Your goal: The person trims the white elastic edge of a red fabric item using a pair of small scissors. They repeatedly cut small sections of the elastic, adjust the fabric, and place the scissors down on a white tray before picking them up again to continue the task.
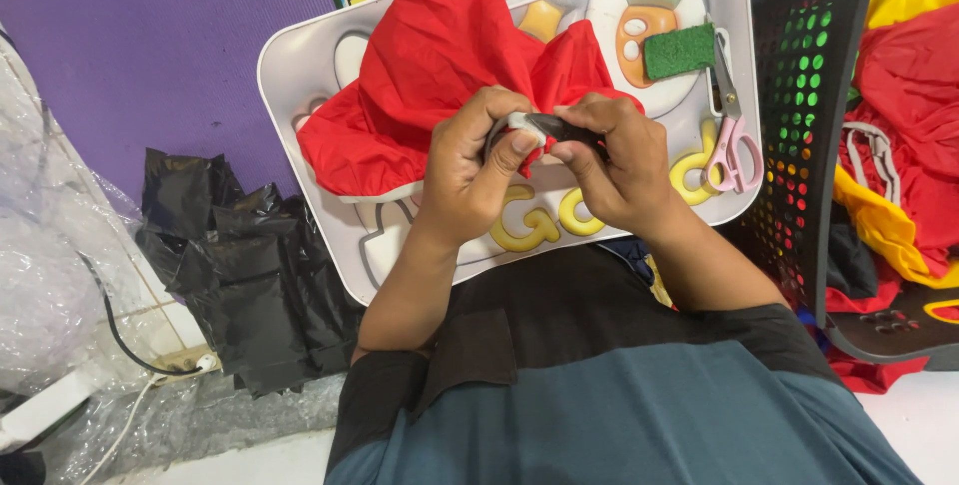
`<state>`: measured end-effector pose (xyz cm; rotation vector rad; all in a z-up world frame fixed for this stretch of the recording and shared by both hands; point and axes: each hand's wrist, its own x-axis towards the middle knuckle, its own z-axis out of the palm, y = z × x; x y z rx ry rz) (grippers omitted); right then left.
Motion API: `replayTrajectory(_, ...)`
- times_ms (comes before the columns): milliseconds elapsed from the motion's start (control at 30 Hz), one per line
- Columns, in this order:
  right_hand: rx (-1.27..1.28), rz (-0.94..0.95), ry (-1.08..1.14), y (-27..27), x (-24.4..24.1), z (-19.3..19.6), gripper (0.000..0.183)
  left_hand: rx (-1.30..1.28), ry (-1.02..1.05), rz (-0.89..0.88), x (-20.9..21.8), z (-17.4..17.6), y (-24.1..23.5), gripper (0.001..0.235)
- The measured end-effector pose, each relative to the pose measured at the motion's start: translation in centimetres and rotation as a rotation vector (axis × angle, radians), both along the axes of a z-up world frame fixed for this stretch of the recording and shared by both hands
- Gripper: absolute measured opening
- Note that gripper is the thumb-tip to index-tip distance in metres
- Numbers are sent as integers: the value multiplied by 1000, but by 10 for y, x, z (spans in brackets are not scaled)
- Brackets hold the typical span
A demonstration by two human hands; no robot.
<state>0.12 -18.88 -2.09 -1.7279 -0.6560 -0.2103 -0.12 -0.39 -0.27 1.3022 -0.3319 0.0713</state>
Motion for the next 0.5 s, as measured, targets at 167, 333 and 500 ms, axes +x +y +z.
replayTrajectory(167,26,16,43,-1,-1,-2,25,3,3,-9,1,-2,-1,15)
replayTrajectory(333,277,109,254,-3,-2,-13,29,6,3,-8,0,-1,1,15)
replayTrajectory(500,171,92,168,1,-1,-5,29,39,-26,11,0,1,1,14)
